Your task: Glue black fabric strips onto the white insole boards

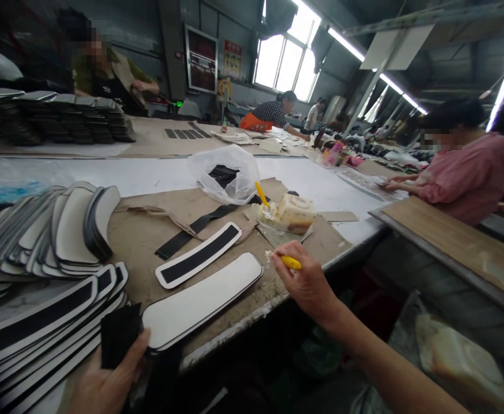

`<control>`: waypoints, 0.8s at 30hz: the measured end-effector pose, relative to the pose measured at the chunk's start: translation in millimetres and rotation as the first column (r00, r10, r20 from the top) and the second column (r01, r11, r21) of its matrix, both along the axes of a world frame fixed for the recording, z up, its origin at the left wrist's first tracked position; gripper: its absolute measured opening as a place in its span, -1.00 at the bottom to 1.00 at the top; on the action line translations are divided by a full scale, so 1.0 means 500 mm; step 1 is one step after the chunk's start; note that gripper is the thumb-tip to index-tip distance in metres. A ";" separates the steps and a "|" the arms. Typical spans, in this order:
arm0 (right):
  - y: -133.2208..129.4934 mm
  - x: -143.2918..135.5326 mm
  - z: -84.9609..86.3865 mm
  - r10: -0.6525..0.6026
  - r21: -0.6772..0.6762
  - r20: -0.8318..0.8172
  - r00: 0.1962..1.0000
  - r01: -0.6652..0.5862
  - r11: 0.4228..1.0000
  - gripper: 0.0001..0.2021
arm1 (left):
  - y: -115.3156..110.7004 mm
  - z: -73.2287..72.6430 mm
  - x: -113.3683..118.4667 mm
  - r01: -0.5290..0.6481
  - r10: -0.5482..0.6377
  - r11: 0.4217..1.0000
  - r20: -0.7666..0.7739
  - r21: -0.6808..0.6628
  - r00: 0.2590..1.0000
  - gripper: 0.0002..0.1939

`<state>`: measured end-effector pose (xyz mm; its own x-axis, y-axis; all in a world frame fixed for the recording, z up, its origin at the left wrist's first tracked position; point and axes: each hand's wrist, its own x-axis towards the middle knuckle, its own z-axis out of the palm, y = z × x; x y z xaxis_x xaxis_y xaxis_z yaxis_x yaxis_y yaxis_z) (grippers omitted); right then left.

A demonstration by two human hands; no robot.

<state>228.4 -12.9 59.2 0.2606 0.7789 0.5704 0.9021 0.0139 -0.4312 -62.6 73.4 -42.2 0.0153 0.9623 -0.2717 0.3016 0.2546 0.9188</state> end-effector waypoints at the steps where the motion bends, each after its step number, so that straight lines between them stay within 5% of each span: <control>1: -0.005 -0.002 0.004 -0.017 0.005 -0.038 0.999 0.017 1.000 -0.86 | -0.001 0.000 0.001 -0.002 0.002 1.000 0.003 0.000 1.000 -0.48; 5: -0.005 -0.045 0.000 -0.007 -0.036 -0.384 0.923 -0.007 0.999 -0.81 | -0.015 0.006 0.005 -0.044 0.046 0.999 0.043 -0.030 0.998 -0.46; 9: 0.029 -0.135 -0.031 0.102 -0.032 -0.706 0.701 -0.175 0.984 -0.77 | -0.025 0.013 0.009 -0.043 0.045 0.999 0.090 -0.019 0.995 -0.44; 12: 0.059 -0.202 -0.058 0.162 -0.006 -0.814 0.558 -0.286 0.958 -0.76 | -0.028 0.019 0.010 -0.051 0.051 0.999 0.095 -0.002 0.994 -0.44; 15: 0.081 -0.238 -0.084 0.187 0.006 -0.848 0.496 -0.344 0.939 -0.76 | -0.028 0.023 0.013 -0.060 0.059 0.998 0.089 0.012 0.994 -0.46; 18: 0.086 -0.231 -0.105 0.198 -0.019 -0.794 0.574 -0.351 0.936 -0.77 | -0.026 0.019 0.013 -0.061 0.059 0.998 0.071 0.021 0.996 -0.46; 24: 0.060 -0.121 -0.105 0.167 -0.033 -0.361 0.918 -0.192 0.981 -0.84 | -0.025 0.007 0.010 -0.033 0.032 0.999 0.034 0.023 0.999 -0.43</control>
<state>167.7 17.3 6.8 0.2884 0.8645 0.4117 0.6750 0.1214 -0.7278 -57.7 61.0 -38.5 -0.0073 0.9686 -0.2484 0.2628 0.2415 0.9341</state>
